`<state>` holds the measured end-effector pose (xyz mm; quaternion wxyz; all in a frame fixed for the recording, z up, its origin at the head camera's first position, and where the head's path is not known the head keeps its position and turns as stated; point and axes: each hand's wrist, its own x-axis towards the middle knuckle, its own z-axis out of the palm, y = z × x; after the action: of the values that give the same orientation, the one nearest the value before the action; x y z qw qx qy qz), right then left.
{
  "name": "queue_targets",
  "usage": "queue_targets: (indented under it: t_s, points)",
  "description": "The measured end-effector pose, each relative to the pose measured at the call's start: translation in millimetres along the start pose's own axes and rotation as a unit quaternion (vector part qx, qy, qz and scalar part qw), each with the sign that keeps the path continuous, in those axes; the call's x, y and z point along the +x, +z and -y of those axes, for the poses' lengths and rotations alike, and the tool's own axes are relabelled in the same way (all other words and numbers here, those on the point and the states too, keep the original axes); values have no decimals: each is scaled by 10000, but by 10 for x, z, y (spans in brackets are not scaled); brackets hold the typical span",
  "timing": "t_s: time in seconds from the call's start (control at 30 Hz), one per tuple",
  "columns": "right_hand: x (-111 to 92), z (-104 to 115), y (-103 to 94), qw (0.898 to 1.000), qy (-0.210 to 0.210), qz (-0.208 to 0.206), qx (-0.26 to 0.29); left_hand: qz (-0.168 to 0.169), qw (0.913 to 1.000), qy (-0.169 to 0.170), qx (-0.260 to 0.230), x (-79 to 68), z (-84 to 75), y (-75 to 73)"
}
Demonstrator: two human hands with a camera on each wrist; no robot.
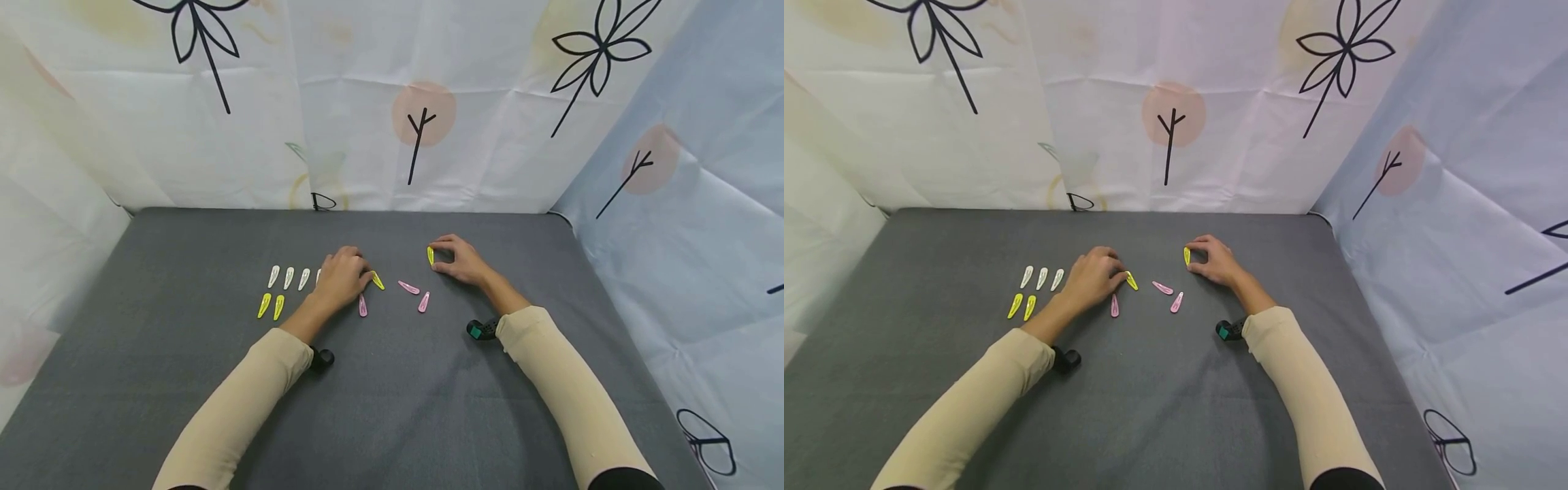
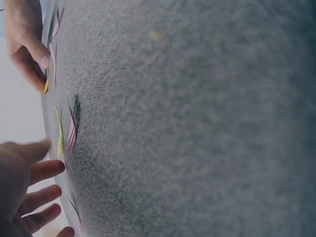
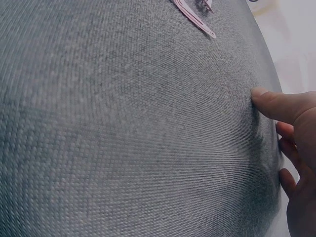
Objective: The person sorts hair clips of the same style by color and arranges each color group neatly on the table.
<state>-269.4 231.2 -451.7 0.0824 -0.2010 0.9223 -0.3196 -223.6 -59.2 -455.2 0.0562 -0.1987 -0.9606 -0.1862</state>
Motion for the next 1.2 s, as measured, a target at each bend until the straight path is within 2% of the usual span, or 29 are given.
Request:
queue_targets:
  t_s: [0.23,0.47,0.87,1.03,1.2]
  points:
    - [11,10,-17,10000,-62,-6,11,478,9986,176,158,-7,-32,-37]
    - [14,9,-12,10000,-57,34,-12,630,9978,199,109,-15,-34,-21]
    - [9,-14,10,9999,-142,-40,-72,553,9981,261,-90,-20,-2,-12]
    - [10,-10,7,9999,-93,33,-64,497,9973,526,-152,-62,41,-124]
    - [9,2,-2,9999,-76,31,-90,293,9952,927,-110,-165,172,-297]
